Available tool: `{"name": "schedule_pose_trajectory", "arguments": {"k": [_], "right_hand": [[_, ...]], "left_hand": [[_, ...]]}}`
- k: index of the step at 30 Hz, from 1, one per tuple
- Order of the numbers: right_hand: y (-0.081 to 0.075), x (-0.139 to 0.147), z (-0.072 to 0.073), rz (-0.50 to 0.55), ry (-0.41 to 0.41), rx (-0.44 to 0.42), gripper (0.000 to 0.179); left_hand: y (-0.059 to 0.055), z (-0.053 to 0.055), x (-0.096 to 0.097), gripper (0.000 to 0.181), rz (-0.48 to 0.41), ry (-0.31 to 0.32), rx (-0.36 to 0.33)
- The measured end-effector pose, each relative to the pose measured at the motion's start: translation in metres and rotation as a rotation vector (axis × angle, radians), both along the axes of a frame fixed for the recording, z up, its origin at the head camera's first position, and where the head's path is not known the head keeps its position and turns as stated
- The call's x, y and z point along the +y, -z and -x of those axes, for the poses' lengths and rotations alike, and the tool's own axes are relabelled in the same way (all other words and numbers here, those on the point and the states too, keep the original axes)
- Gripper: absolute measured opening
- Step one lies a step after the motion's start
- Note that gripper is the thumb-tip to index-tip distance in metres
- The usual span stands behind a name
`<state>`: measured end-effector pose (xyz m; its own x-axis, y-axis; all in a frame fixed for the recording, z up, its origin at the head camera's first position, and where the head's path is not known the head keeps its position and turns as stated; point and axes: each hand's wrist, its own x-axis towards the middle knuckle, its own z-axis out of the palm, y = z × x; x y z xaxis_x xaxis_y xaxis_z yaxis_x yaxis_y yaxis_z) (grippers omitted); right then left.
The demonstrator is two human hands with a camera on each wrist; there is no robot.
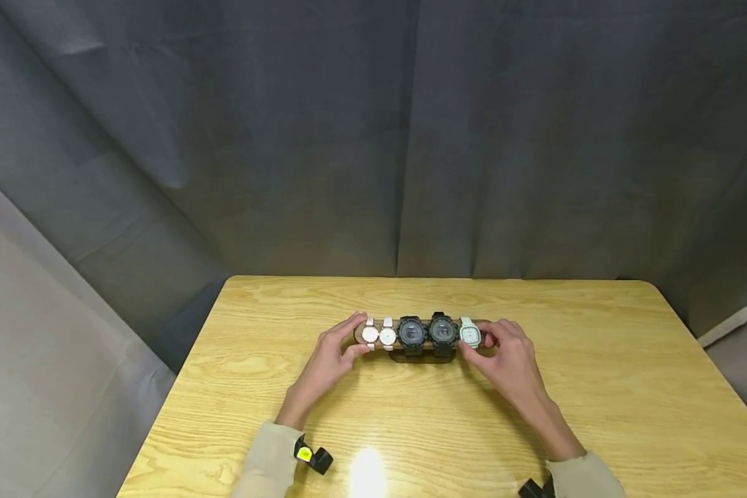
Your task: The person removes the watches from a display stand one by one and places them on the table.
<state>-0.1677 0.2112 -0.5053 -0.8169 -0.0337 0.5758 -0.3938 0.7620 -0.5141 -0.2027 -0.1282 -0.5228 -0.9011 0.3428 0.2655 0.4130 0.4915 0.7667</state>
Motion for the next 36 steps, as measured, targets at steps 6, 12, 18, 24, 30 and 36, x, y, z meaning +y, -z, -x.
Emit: {"name": "schedule_pose_trajectory", "arguments": {"k": [6,12,18,24,30,36], "right_hand": [[-0.0009,-0.0013,-0.0006,-0.015,0.030,-0.003,0.031],[-0.0007,-0.0020,-0.0032,-0.066,0.026,0.013,0.032],[-0.0020,-0.0007,-0.0039,-0.100,0.012,0.028,0.034],[-0.0020,-0.0003,-0.0031,-0.081,0.006,0.042,0.032],[-0.0036,-0.0017,-0.0034,-0.056,0.009,0.056,0.030],[-0.0046,-0.0017,-0.0034,-0.065,0.019,0.048,0.031]], "left_hand": [[-0.0003,0.0000,-0.0009,0.061,0.007,-0.011,-0.001],[0.0024,-0.0007,-0.0010,0.062,0.006,-0.005,0.011],[0.0014,-0.0006,-0.0009,0.061,0.003,-0.001,0.019],[0.0019,0.0007,-0.0012,0.061,-0.004,0.006,0.026],[0.0036,0.0010,-0.0029,0.060,-0.016,0.010,0.021],[0.0036,0.0009,-0.0037,0.060,-0.016,0.018,0.031]]}}
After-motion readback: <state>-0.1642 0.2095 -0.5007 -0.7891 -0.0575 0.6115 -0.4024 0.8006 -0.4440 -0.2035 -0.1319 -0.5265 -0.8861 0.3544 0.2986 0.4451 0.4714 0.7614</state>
